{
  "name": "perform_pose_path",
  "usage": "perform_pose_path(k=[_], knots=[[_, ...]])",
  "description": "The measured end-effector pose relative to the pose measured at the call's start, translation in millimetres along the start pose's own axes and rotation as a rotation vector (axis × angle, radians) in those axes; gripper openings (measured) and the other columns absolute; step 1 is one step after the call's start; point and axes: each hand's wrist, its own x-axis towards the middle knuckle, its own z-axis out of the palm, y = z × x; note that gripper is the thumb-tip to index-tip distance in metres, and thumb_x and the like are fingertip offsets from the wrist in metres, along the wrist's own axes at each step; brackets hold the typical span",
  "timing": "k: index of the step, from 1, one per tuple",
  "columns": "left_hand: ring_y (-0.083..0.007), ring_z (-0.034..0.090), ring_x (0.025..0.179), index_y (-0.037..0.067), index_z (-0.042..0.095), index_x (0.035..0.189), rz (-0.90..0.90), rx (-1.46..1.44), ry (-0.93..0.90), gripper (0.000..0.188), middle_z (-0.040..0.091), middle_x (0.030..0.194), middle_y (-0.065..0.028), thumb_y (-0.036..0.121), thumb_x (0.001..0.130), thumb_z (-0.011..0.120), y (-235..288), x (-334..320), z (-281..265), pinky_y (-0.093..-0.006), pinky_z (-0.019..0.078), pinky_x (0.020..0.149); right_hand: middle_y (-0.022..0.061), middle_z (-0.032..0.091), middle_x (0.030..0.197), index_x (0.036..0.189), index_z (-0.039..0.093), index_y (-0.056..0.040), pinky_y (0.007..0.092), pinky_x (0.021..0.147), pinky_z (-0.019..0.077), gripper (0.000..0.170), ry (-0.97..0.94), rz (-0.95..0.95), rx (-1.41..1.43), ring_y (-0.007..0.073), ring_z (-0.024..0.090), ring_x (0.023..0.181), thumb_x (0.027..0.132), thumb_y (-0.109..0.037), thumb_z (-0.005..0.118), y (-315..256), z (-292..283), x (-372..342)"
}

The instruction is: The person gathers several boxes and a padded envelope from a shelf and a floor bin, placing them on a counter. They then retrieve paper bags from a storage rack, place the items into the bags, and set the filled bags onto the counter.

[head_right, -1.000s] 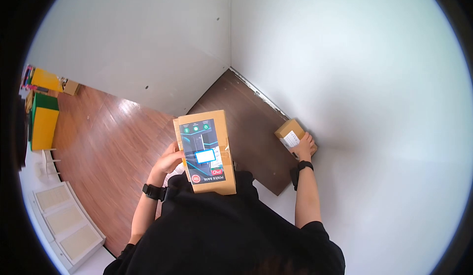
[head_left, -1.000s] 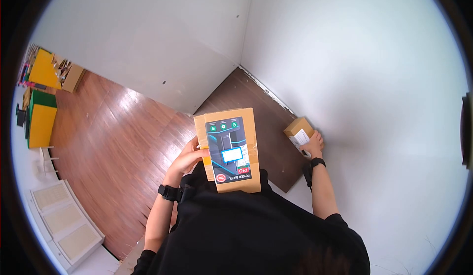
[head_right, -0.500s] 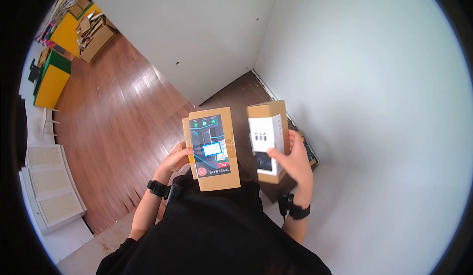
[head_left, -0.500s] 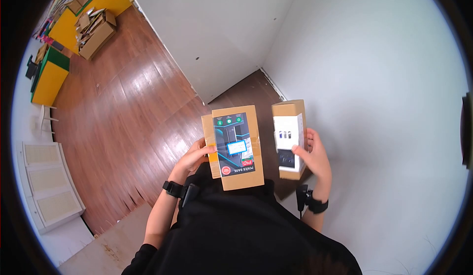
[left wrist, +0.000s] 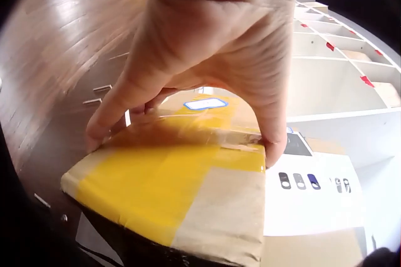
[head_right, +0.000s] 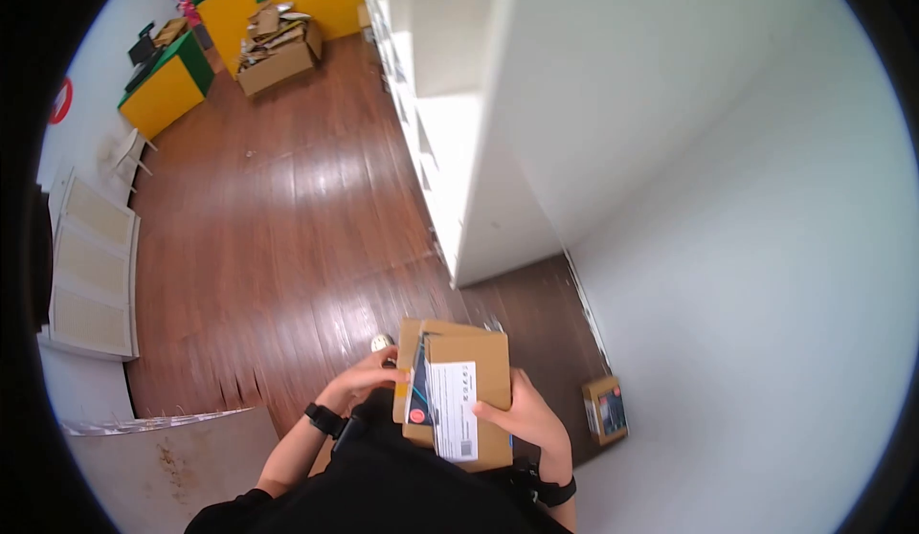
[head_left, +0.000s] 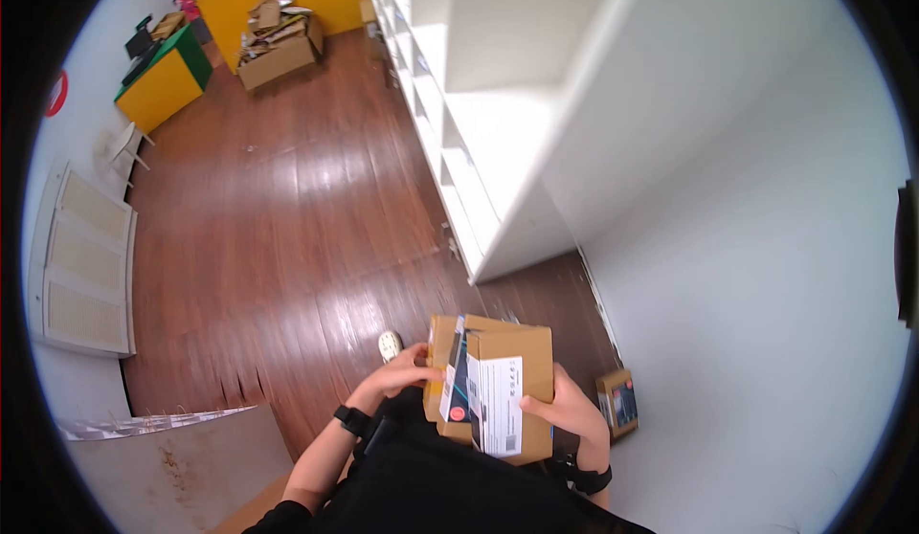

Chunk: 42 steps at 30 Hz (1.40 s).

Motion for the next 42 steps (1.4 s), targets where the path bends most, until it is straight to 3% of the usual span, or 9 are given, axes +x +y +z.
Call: perform_pose_path(k=[4, 8, 12, 27, 30, 32, 34, 36, 42], knots=[[-0.0181, 0.051, 0.092, -0.008, 0.028, 0.115, 0.043, 0.052, 0.099, 0.080, 0.050, 0.101, -0.0149, 0.026, 0.059, 0.074, 8, -5, -33, -0.0265, 0.0440, 0.072, 0.0105, 0.046, 0.112, 0.119, 0.034, 0.0043, 0.0299, 0.090, 0.0326, 0.058, -0.225, 0.147, 0.468, 0.0154, 0.041, 0.105, 0.076, -0.025, 0.060, 10, 15, 43], [-0.0173, 0.055, 0.082, -0.010, 0.040, 0.106, 0.083, 0.070, 0.319, 0.071, 0.055, 0.092, -0.0142, 0.027, 0.056, 0.075, -7, -1, -88, -0.0258, 0.0454, 0.070, 0.0099, 0.043, 0.116, 0.124, 0.027, 0.0009, 0.0320, 0.090, 0.0331, 0.062, -0.234, 0.232, 0.562, 0.0183, 0.041, 0.107, 0.077, -0.025, 0.060, 14, 49, 105], [-0.0182, 0.056, 0.081, -0.009, 0.048, 0.097, 0.179, 0.235, 0.506, 0.060, 0.056, 0.091, -0.0140, 0.026, 0.056, 0.074, 50, -47, -124, -0.0279, 0.0462, 0.072, 0.0095, 0.043, 0.115, 0.123, 0.028, -0.0024, 0.0320, 0.088, 0.0361, 0.065, -0.256, 0.238, 0.648, 0.0189, 0.042, 0.106, 0.073, -0.022, 0.063, 4, 89, 175], [-0.0198, 0.052, 0.089, -0.012, 0.036, 0.105, 0.260, -0.390, 0.932, 0.067, 0.050, 0.099, -0.0163, 0.019, 0.059, 0.074, 17, -127, -275, -0.0288, 0.0439, 0.076, 0.0137, 0.035, 0.121, 0.128, 0.017, -0.0035, 0.0326, 0.091, 0.0316, 0.077, -0.771, 0.331, 0.344, 0.0220, 0.034, 0.113, 0.072, -0.027, 0.064, -102, 239, 387], [-0.0123, 0.052, 0.067, -0.007, 0.038, 0.106, 0.309, -0.336, 1.000, 0.062, 0.053, 0.087, -0.0100, 0.023, 0.063, 0.070, 11, -120, -324, -0.0229, 0.0424, 0.054, 0.0134, 0.034, 0.121, 0.129, 0.017, -0.0038, 0.0315, 0.091, 0.0323, 0.077, -0.863, 0.365, 0.332, 0.0213, 0.034, 0.113, 0.072, -0.028, 0.064, -117, 279, 443], [-0.0128, 0.053, 0.066, -0.006, 0.047, 0.099, 0.319, -0.350, 1.160, 0.051, 0.054, 0.086, -0.0096, 0.021, 0.063, 0.070, 33, -121, -355, -0.0240, 0.0439, 0.056, 0.0129, 0.033, 0.122, 0.129, 0.017, -0.0045, 0.0306, 0.091, 0.0323, 0.077, -0.924, 0.360, 0.302, 0.0202, 0.034, 0.113, 0.072, -0.029, 0.064, -124, 305, 487], [-0.0207, 0.056, 0.082, -0.011, 0.045, 0.097, 0.342, -0.499, 1.062, 0.058, 0.055, 0.091, -0.0161, 0.020, 0.057, 0.073, 54, -118, -397, -0.0291, 0.0460, 0.071, 0.0123, 0.033, 0.123, 0.129, 0.019, -0.0047, 0.0303, 0.091, 0.0322, 0.075, -0.906, 0.426, 0.316, 0.0194, 0.033, 0.113, 0.073, -0.030, 0.063, -147, 323, 527], [-0.0180, 0.052, 0.092, -0.005, 0.037, 0.117, 0.429, -0.375, 0.944, 0.058, 0.051, 0.108, -0.0138, 0.021, 0.073, 0.064, 67, -118, -442, -0.0278, 0.0441, 0.074, 0.0113, 0.040, 0.118, 0.127, 0.023, -0.0061, 0.0306, 0.086, 0.0372, 0.066, -0.901, 0.446, 0.375, 0.0188, 0.041, 0.108, 0.076, -0.025, 0.060, -176, 339, 572], [-0.0173, 0.053, 0.086, -0.005, 0.043, 0.110, 0.375, -0.252, 1.064, 0.051, 0.054, 0.100, -0.0124, 0.016, 0.070, 0.067, 158, -116, -540, -0.0280, 0.0448, 0.072, 0.0129, 0.044, 0.114, 0.124, 0.028, -0.0042, 0.0318, 0.085, 0.0377, 0.064, -0.879, 0.415, 0.439, 0.0191, 0.044, 0.104, 0.076, -0.033, 0.059, -222, 342, 677]])
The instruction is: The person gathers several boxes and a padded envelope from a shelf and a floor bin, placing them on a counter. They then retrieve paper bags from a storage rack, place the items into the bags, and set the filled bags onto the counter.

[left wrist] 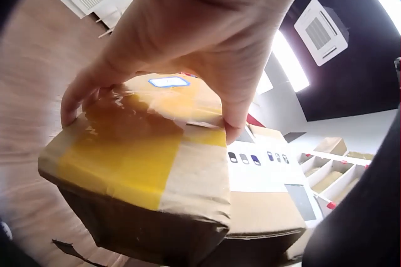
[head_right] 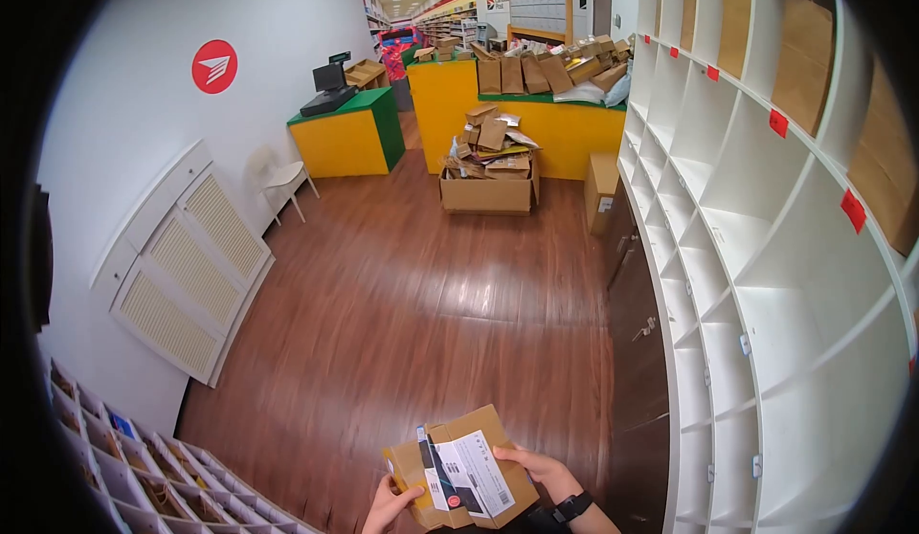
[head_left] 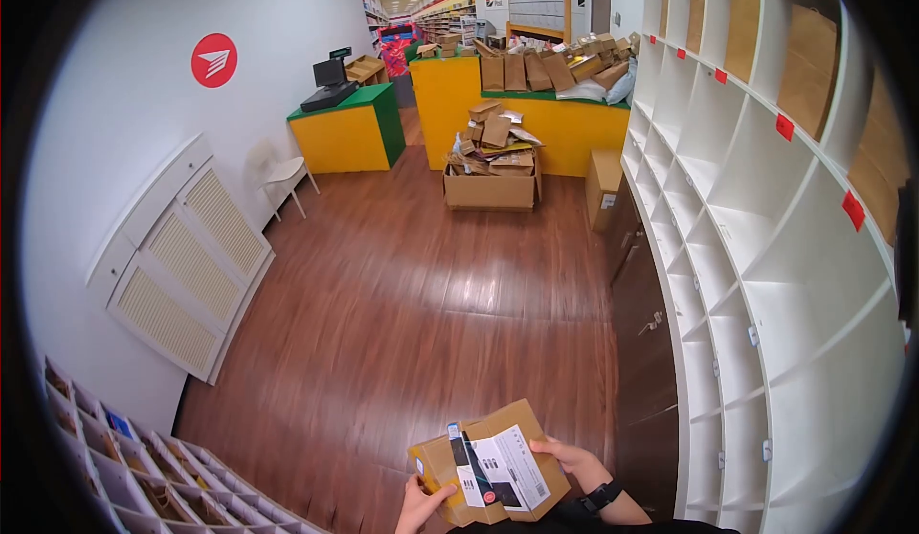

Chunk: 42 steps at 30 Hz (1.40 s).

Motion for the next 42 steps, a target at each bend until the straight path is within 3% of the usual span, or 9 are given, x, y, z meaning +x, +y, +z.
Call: perform_pose_path(k=[7, 14, 19, 23, 28, 32, 36, 39, 42], knots=[[-0.0185, 0.050, 0.092, -0.003, 0.039, 0.113, 0.106, 0.048, 0.042, 0.049, 0.052, 0.103, -0.0113, 0.011, 0.073, 0.063, 55, 104, 26, -0.0285, 0.0431, 0.077, 0.0160, 0.052, 0.104, 0.111, 0.042, 0.0032, 0.0306, 0.077, 0.0414, 0.052, 0.205, 0.003, 0.147, 0.0203, 0.052, 0.091, 0.079, -0.038, 0.051, -105, 2, 44], [-0.0181, 0.047, 0.098, -0.003, 0.038, 0.115, 0.018, -0.009, -0.143, 0.051, 0.047, 0.111, -0.0124, 0.014, 0.073, 0.063, 93, 260, 11, -0.0274, 0.0394, 0.083, 0.0133, 0.045, 0.115, 0.121, 0.033, 0.0001, 0.0315, 0.087, 0.0353, 0.057, 0.141, -0.158, 0.013, 0.0203, 0.043, 0.105, 0.078, -0.031, 0.053, -184, -38, 136], [-0.0189, 0.051, 0.096, -0.006, 0.042, 0.110, 0.168, 0.195, -0.036, 0.062, 0.052, 0.107, -0.0151, 0.024, 0.064, 0.070, 233, 335, 8, -0.0288, 0.0419, 0.080, 0.0113, 0.038, 0.121, 0.126, 0.026, -0.0017, 0.0319, 0.093, 0.0295, 0.067, 0.114, -0.145, -0.074, 0.0185, 0.034, 0.113, 0.074, -0.025, 0.061, -267, -73, 210], [-0.0208, 0.055, 0.090, -0.006, 0.049, 0.102, 0.165, 0.387, -0.058, 0.057, 0.056, 0.099, -0.0157, 0.028, 0.061, 0.071, 212, 455, -6, -0.0304, 0.0447, 0.075, 0.0117, 0.038, 0.121, 0.126, 0.026, -0.0016, 0.0322, 0.092, 0.0295, 0.067, 0.130, -0.149, -0.065, 0.0186, 0.033, 0.114, 0.074, -0.026, 0.061, -337, -82, 251], [-0.0221, 0.057, 0.081, -0.011, 0.045, 0.097, 0.097, 0.512, -0.084, 0.059, 0.056, 0.092, -0.0169, 0.024, 0.059, 0.073, 314, 509, 14, -0.0301, 0.0456, 0.074, 0.0104, 0.043, 0.117, 0.124, 0.029, -0.0015, 0.0312, 0.089, 0.0338, 0.061, 0.256, -0.198, 0.064, 0.0177, 0.040, 0.109, 0.076, -0.026, 0.059, -386, -108, 286], [-0.0279, 0.054, 0.089, -0.015, 0.043, 0.099, 0.070, 0.707, -0.062, 0.079, 0.053, 0.093, -0.0227, 0.042, 0.053, 0.073, 307, 594, 21, -0.0338, 0.0424, 0.079, 0.0103, 0.051, 0.110, 0.116, 0.040, -0.0002, 0.0313, 0.087, 0.0379, 0.052, 0.368, -0.189, 0.260, 0.0183, 0.049, 0.100, 0.075, -0.027, 0.057, -433, -118, 313], [-0.0235, 0.055, 0.088, -0.012, 0.040, 0.105, -0.009, 0.517, -0.128, 0.074, 0.054, 0.097, -0.0192, 0.035, 0.058, 0.072, 322, 679, 28, -0.0297, 0.0424, 0.079, 0.0122, 0.051, 0.108, 0.114, 0.042, -0.0001, 0.0328, 0.084, 0.0400, 0.050, 0.364, -0.203, 0.323, 0.0202, 0.051, 0.097, 0.074, -0.026, 0.057, -487, -169, 364], [-0.0187, 0.056, 0.078, -0.004, 0.050, 0.102, 0.256, 0.547, 0.052, 0.056, 0.058, 0.091, -0.0129, 0.031, 0.063, 0.070, 311, 761, 25, -0.0286, 0.0461, 0.063, 0.0112, 0.052, 0.107, 0.115, 0.042, -0.0016, 0.0311, 0.083, 0.0402, 0.048, 0.300, -0.274, 0.373, 0.0195, 0.050, 0.098, 0.074, -0.023, 0.057, -560, -187, 404], [-0.0202, 0.055, 0.087, -0.009, 0.039, 0.107, 0.132, 0.218, -0.162, 0.059, 0.054, 0.098, -0.0160, 0.021, 0.066, 0.068, 402, 797, 14, -0.0285, 0.0431, 0.078, 0.0119, 0.053, 0.105, 0.114, 0.043, -0.0009, 0.0317, 0.082, 0.0416, 0.049, 0.237, -0.259, 0.354, 0.0205, 0.052, 0.095, 0.073, -0.023, 0.058, -626, -203, 441]])
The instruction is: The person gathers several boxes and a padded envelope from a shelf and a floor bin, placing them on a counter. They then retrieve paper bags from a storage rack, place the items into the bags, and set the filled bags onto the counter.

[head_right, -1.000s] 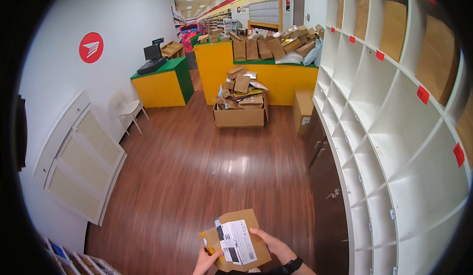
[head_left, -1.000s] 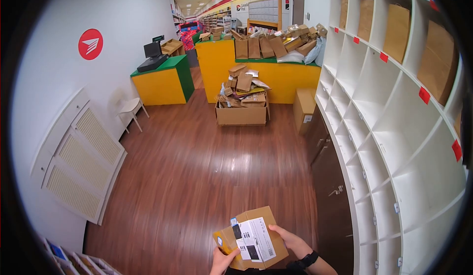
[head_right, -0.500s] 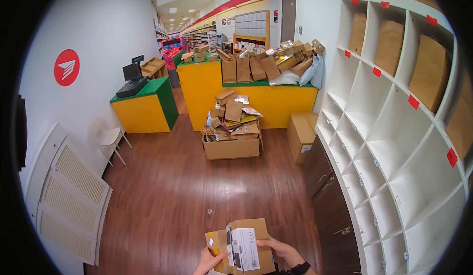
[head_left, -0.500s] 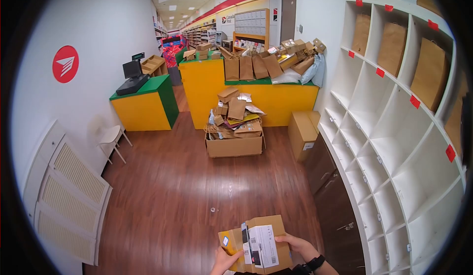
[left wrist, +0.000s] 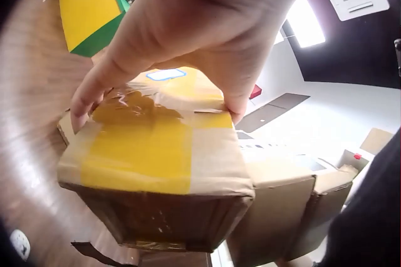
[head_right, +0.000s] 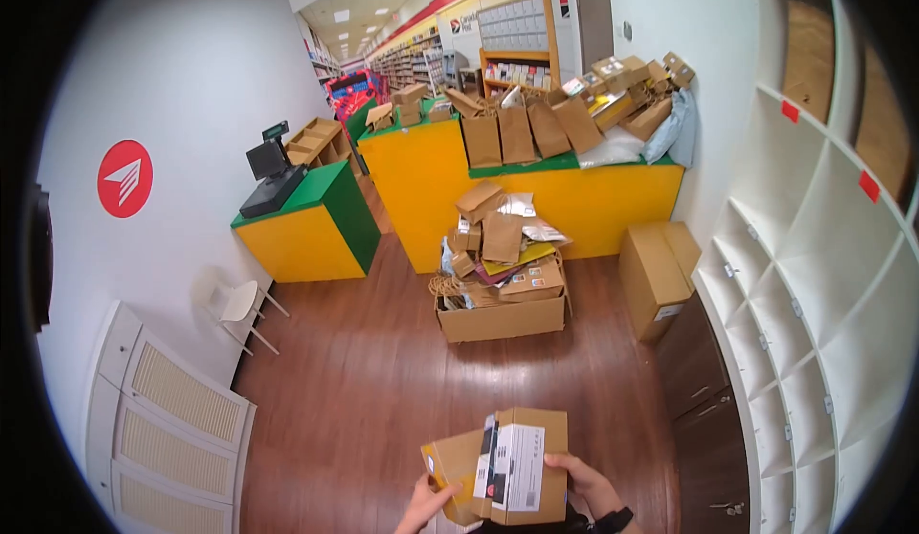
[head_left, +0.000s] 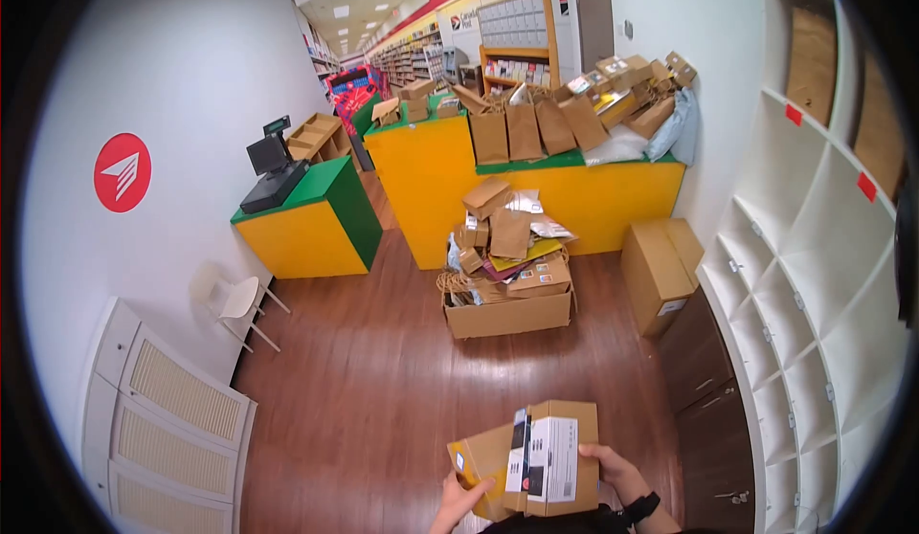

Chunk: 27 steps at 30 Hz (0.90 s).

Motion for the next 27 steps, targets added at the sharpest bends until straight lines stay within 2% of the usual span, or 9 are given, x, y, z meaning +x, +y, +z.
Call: perform_pose_path(k=[1, 4, 6, 7, 8, 10, 19, 24, 27], knots=[[-0.0184, 0.055, 0.086, -0.008, 0.039, 0.108, 0.005, -0.085, -0.001, 0.050, 0.054, 0.098, -0.0146, 0.011, 0.069, 0.064, 28, 12, -7, -0.0286, 0.0434, 0.076, 0.0124, 0.053, 0.104, 0.114, 0.043, 0.0000, 0.0315, 0.081, 0.0417, 0.051, 0.005, -0.005, 0.016, 0.0207, 0.052, 0.094, 0.072, -0.023, 0.059, -14, 3, 17], [-0.0184, 0.055, 0.085, -0.009, 0.039, 0.108, 0.013, -0.081, 0.130, 0.052, 0.054, 0.098, -0.0148, 0.013, 0.069, 0.065, 49, 56, -38, -0.0283, 0.0435, 0.075, 0.0121, 0.055, 0.102, 0.109, 0.046, 0.0021, 0.0320, 0.080, 0.0428, 0.049, -0.019, 0.056, 0.022, 0.0196, 0.054, 0.091, 0.072, -0.026, 0.058, -49, 11, 69], [-0.0207, 0.055, 0.083, -0.010, 0.042, 0.102, -0.052, -0.142, 0.354, 0.053, 0.054, 0.095, -0.0157, 0.014, 0.064, 0.069, 62, 76, -53, -0.0297, 0.0452, 0.072, 0.0119, 0.054, 0.103, 0.110, 0.046, 0.0018, 0.0319, 0.081, 0.0424, 0.048, 0.010, -0.014, -0.053, 0.0193, 0.054, 0.093, 0.073, -0.027, 0.058, -59, 8, 108], [-0.0183, 0.053, 0.085, -0.008, 0.040, 0.107, -0.088, -0.076, 0.377, 0.055, 0.051, 0.097, -0.0136, 0.019, 0.068, 0.066, 65, 85, -64, -0.0268, 0.0451, 0.071, 0.0118, 0.054, 0.103, 0.110, 0.046, 0.0017, 0.0319, 0.081, 0.0421, 0.048, 0.019, -0.058, -0.098, 0.0192, 0.053, 0.093, 0.073, -0.027, 0.058, -66, 10, 127], [-0.0202, 0.053, 0.085, -0.009, 0.040, 0.104, -0.120, -0.300, 0.388, 0.054, 0.051, 0.096, -0.0149, 0.016, 0.065, 0.069, 40, 103, -78, -0.0284, 0.0450, 0.071, 0.0116, 0.054, 0.104, 0.110, 0.046, 0.0016, 0.0321, 0.082, 0.0416, 0.048, 0.052, -0.069, -0.087, 0.0194, 0.053, 0.094, 0.073, -0.027, 0.057, -73, 13, 143], [-0.0201, 0.053, 0.086, -0.007, 0.041, 0.104, -0.340, -0.362, 0.477, 0.053, 0.050, 0.095, -0.0135, 0.018, 0.065, 0.068, 59, 120, -95, -0.0279, 0.0440, 0.072, 0.0113, 0.054, 0.104, 0.111, 0.045, 0.0013, 0.0325, 0.085, 0.0404, 0.048, 0.113, -0.089, -0.062, 0.0198, 0.052, 0.096, 0.074, -0.027, 0.057, -85, 23, 177], [-0.0152, 0.052, 0.074, -0.005, 0.041, 0.103, -0.264, -0.330, 0.529, 0.052, 0.051, 0.094, -0.0117, 0.020, 0.066, 0.068, 44, 261, -203, -0.0231, 0.0428, 0.061, 0.0120, 0.050, 0.109, 0.115, 0.040, 0.0004, 0.0348, 0.088, 0.0384, 0.050, 0.244, -0.261, 0.072, 0.0221, 0.049, 0.100, 0.075, -0.026, 0.056, -158, 78, 336], [-0.0169, 0.050, 0.083, -0.005, 0.041, 0.105, -0.311, -0.278, 0.464, 0.054, 0.050, 0.095, -0.0113, 0.021, 0.066, 0.067, 89, 329, -249, -0.0257, 0.0420, 0.067, 0.0109, 0.051, 0.108, 0.113, 0.041, 0.0001, 0.0342, 0.088, 0.0373, 0.048, 0.283, -0.453, -0.015, 0.0212, 0.047, 0.101, 0.075, -0.025, 0.057, -205, 93, 407], [-0.0181, 0.047, 0.089, -0.005, 0.039, 0.107, -0.273, -0.202, 0.466, 0.057, 0.046, 0.100, -0.0124, 0.022, 0.066, 0.067, 105, 370, -267, -0.0265, 0.0407, 0.071, 0.0108, 0.050, 0.109, 0.114, 0.040, -0.0002, 0.0344, 0.088, 0.0373, 0.049, 0.302, -0.464, 0.024, 0.0217, 0.047, 0.101, 0.076, -0.027, 0.055, -238, 97, 433]])
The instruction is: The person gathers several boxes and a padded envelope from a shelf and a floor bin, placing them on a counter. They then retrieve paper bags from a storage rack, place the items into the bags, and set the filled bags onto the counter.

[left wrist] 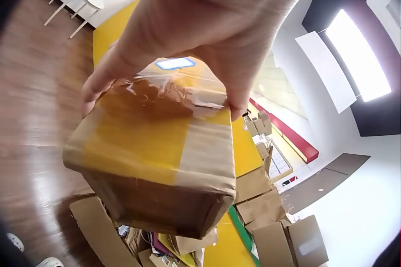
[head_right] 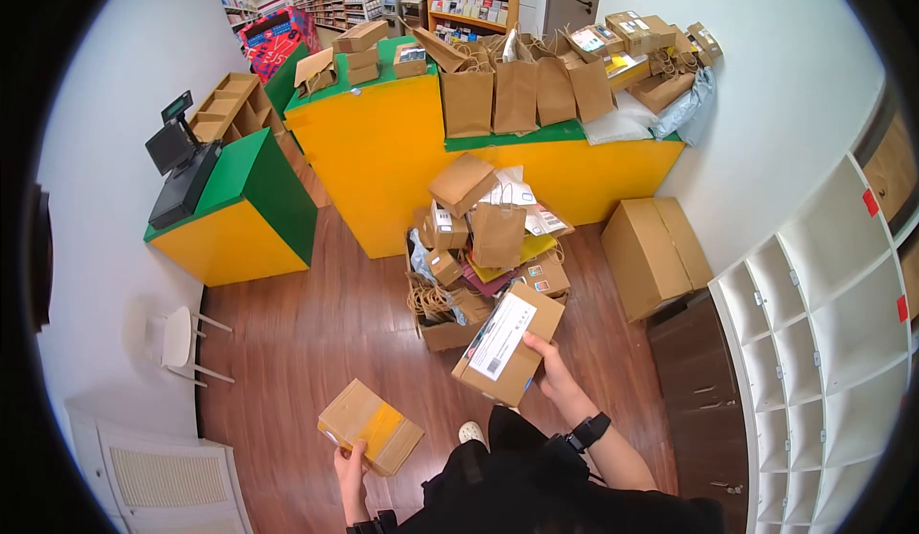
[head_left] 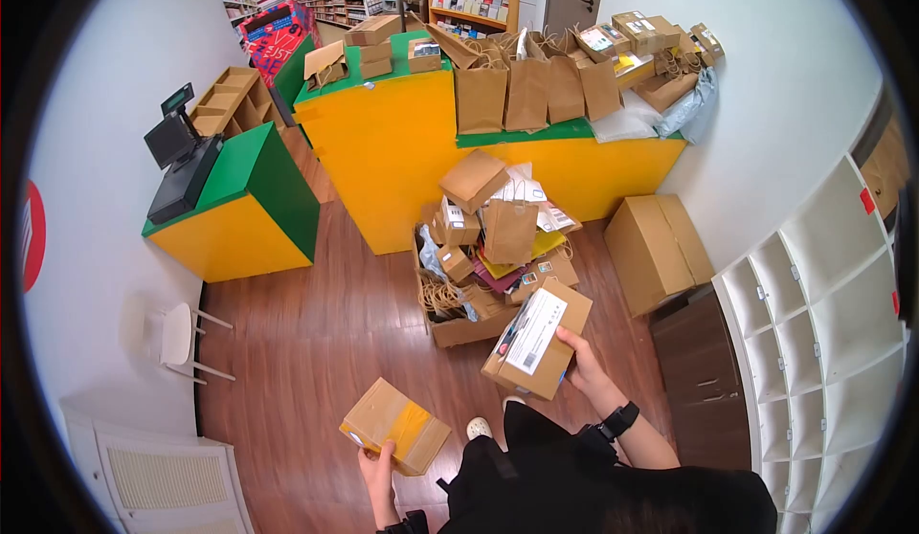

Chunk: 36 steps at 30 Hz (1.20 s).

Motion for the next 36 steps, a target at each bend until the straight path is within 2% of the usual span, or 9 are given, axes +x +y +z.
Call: perform_pose_path(k=[9, 11, 15, 22, 25, 28, 31, 35, 36], knots=[[-0.0167, 0.053, 0.085, -0.002, 0.037, 0.110, -0.016, 0.039, 0.016, 0.053, 0.051, 0.099, -0.0094, 0.028, 0.072, 0.060, 20, 68, 39, -0.0259, 0.0449, 0.062, 0.0094, 0.047, 0.113, 0.116, 0.039, -0.0039, 0.0388, 0.088, 0.0358, 0.053, 0.171, -0.136, 0.177, 0.0239, 0.044, 0.105, 0.075, -0.033, 0.055, -59, 25, 188], [-0.0156, 0.053, 0.074, -0.003, 0.044, 0.107, 0.021, 0.021, 0.074, 0.056, 0.054, 0.091, -0.0092, 0.032, 0.068, 0.065, 27, 78, 51, -0.0254, 0.0428, 0.057, 0.0078, 0.047, 0.113, 0.116, 0.041, -0.0097, 0.0415, 0.086, 0.0363, 0.055, 0.234, 0.021, 0.231, 0.0252, 0.044, 0.103, 0.073, -0.041, 0.054, -81, 39, 239], [-0.0126, 0.048, 0.066, -0.004, 0.045, 0.108, -0.009, -0.054, 0.057, 0.060, 0.054, 0.086, -0.0069, 0.036, 0.069, 0.066, 70, 104, 88, -0.0222, 0.0366, 0.051, 0.0051, 0.047, 0.097, 0.100, 0.048, -0.0200, 0.0334, 0.063, 0.0350, 0.051, 0.373, -0.001, 0.199, 0.0207, 0.043, 0.084, 0.062, -0.053, 0.059, -93, 22, 388], [-0.0226, 0.048, 0.094, -0.006, 0.036, 0.118, -0.250, 0.111, 0.061, 0.071, 0.048, 0.109, -0.0158, 0.039, 0.071, 0.063, 173, 131, 157, -0.0312, 0.0410, 0.075, -0.0038, 0.051, 0.075, 0.087, 0.051, -0.0207, 0.0238, 0.047, 0.0314, 0.045, 0.498, 0.026, 0.415, 0.0114, 0.046, 0.063, 0.058, -0.052, 0.063, -124, 43, 536], [-0.0253, 0.046, 0.102, -0.006, 0.034, 0.119, -0.266, 0.063, -0.017, 0.070, 0.045, 0.113, -0.0178, 0.038, 0.072, 0.062, 189, 141, 174, -0.0337, 0.0402, 0.080, 0.0078, 0.047, 0.105, 0.109, 0.043, -0.0118, 0.0391, 0.066, 0.0398, 0.066, 0.622, 0.036, 0.443, 0.0240, 0.047, 0.091, 0.057, -0.045, 0.068, -123, 29, 588], [-0.0253, 0.046, 0.102, -0.004, 0.034, 0.120, -0.274, 0.071, -0.001, 0.067, 0.044, 0.114, -0.0170, 0.037, 0.074, 0.061, 193, 149, 186, -0.0343, 0.0400, 0.082, 0.0177, 0.024, 0.127, 0.123, 0.029, -0.0076, 0.0590, 0.083, 0.0261, 0.084, 0.557, 0.068, 0.313, 0.0392, 0.028, 0.113, 0.058, -0.043, 0.069, -121, 23, 619], [-0.0251, 0.046, 0.103, -0.004, 0.034, 0.121, -0.296, 0.066, -0.014, 0.067, 0.045, 0.114, -0.0165, 0.037, 0.074, 0.060, 188, 162, 189, -0.0345, 0.0397, 0.084, 0.0208, 0.007, 0.133, 0.128, 0.024, -0.0085, 0.0672, 0.085, 0.0092, 0.089, 0.381, 0.024, 0.306, 0.0447, 0.009, 0.120, 0.060, -0.046, 0.067, -121, 18, 625], [-0.0242, 0.046, 0.102, -0.004, 0.035, 0.120, -0.268, 0.090, -0.060, 0.066, 0.046, 0.113, -0.0155, 0.037, 0.075, 0.060, 207, 172, 204, -0.0332, 0.0397, 0.083, 0.0167, 0.018, 0.129, 0.125, 0.029, -0.0143, 0.0662, 0.086, 0.0056, 0.077, 0.257, 0.027, 0.387, 0.0382, 0.008, 0.122, 0.064, -0.047, 0.064, -105, -15, 611], [-0.0240, 0.046, 0.102, -0.004, 0.035, 0.120, -0.283, 0.110, -0.063, 0.065, 0.046, 0.113, -0.0152, 0.037, 0.075, 0.059, 208, 177, 204, -0.0330, 0.0397, 0.083, 0.0122, 0.025, 0.123, 0.121, 0.034, -0.0149, 0.0647, 0.088, 0.0069, 0.071, 0.254, 0.023, 0.370, 0.0332, 0.016, 0.118, 0.065, -0.046, 0.064, -102, -16, 593]])
